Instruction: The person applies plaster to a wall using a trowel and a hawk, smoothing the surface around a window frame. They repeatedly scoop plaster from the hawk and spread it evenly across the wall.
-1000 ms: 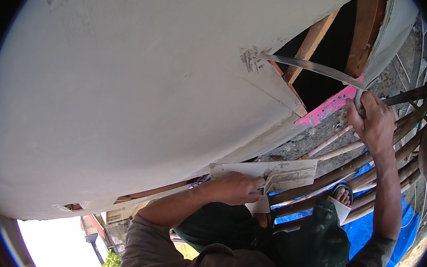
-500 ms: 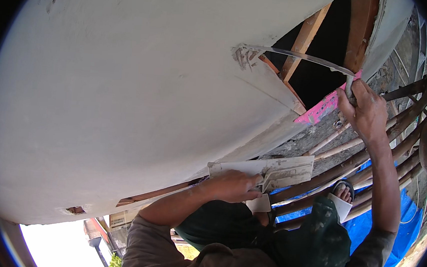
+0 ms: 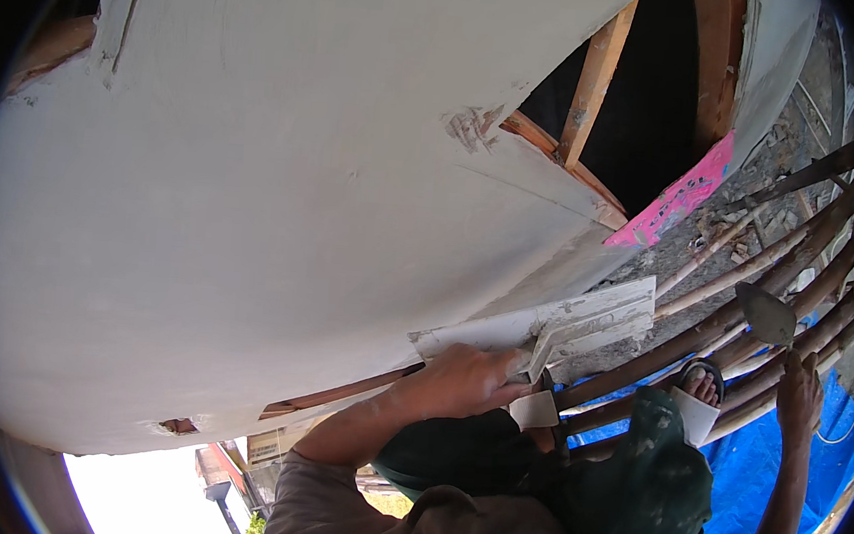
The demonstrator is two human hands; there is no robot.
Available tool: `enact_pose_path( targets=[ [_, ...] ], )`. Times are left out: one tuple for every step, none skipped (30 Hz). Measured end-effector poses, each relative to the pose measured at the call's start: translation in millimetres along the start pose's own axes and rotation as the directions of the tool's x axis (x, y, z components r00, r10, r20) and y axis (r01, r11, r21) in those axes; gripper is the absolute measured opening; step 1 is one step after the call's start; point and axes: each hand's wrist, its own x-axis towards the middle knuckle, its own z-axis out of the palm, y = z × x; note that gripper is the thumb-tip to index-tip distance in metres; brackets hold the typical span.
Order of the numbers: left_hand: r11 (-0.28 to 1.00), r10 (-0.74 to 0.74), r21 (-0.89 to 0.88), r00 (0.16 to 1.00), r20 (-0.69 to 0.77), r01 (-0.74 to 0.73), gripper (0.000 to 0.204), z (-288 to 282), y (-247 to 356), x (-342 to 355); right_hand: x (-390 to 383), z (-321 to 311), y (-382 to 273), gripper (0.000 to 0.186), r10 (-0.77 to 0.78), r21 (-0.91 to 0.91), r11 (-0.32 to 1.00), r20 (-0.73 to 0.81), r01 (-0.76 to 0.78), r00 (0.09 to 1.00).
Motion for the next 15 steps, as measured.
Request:
enact_pose_path(
  targets=[
    [0.999, 0.015, 0.030, 0.999, -0.033, -0.014, 0.046, -2, 5, -2, -8, -2, 6, 0.024, 0.012, -0.007, 1.000, 0.030, -0.012, 0.999],
    [0.998, 0.030, 0.061, 0.997, -0.065, -0.026, 0.046, -4, 10, -5, -17, -9, 13, 0.024, 0.020, 0.006, 1.000, 0.107, -0.021, 0.994],
    [0.992, 0.086, 0.110, 0.982, -0.168, -0.068, 0.046, -4, 15, -9, -27, -24, 17, 0.024, 0.025, 0.016, 0.999, 0.191, -0.028, 0.981],
    [0.979, 0.155, 0.171, 0.951, -0.268, -0.112, 0.046, -8, 21, -12, -34, -30, 18, 0.022, 0.025, 0.064, 0.997, 0.221, -0.040, 0.975],
    [0.960, 0.226, 0.237, 0.906, -0.358, -0.146, 0.046, -12, 27, -15, -41, -35, 17, 0.020, 0.020, 0.114, 0.992, 0.252, -0.050, 0.968],
    [0.954, 0.268, 0.249, 0.847, -0.459, -0.167, 0.046, -23, 33, -21, -47, -40, 16, 0.017, 0.009, 0.200, 0.978, 0.236, -0.058, 0.972],
    [0.945, 0.312, 0.265, 0.774, -0.551, -0.192, 0.046, -36, 35, -26, -47, -37, 16, 0.017, 0.007, 0.276, 0.959, 0.208, -0.065, 0.978],
    [0.934, 0.351, 0.284, 0.690, -0.634, -0.214, 0.047, -51, 37, -32, -48, -35, 17, 0.017, 0.003, 0.350, 0.934, 0.181, -0.067, 0.983],
    [0.887, 0.453, 0.398, 0.594, -0.665, -0.232, 0.051, -71, 36, -37, -46, -26, 13, 0.019, 0.005, 0.416, 0.907, 0.146, -0.066, 0.989],
    [0.916, 0.389, 0.360, 0.610, -0.690, -0.176, 0.055, -92, 43, -44, -43, -21, 7, 0.020, 0.012, 0.469, 0.881, 0.102, -0.059, 0.995],
    [0.938, 0.336, 0.322, 0.565, -0.754, -0.127, 0.050, -105, 43, -49, -39, -15, -3, 0.022, 0.010, 0.522, 0.852, 0.061, -0.040, 0.998],
    [0.957, 0.280, 0.278, 0.516, -0.810, -0.082, 0.045, -118, 46, -54, -33, -17, -18, 0.024, 0.008, 0.564, 0.826, 0.016, -0.015, 1.000],
    [0.972, 0.227, 0.232, 0.464, -0.856, -0.047, 0.040, -132, 47, -57, -26, -15, -29, 0.026, 0.011, 0.604, 0.797, -0.028, 0.009, 1.000],
    [0.981, 0.188, 0.186, 0.461, -0.868, -0.049, 0.038, -145, 54, -53, -19, -12, -35, 0.031, -0.021, 0.609, 0.793, 0.007, 0.012, 1.000],
    [0.988, 0.151, 0.140, 0.456, -0.877, -0.058, 0.036, -157, 60, -49, -16, -10, -37, 0.031, -0.046, 0.627, 0.779, 0.012, 0.028, 0.999]
  ],
)
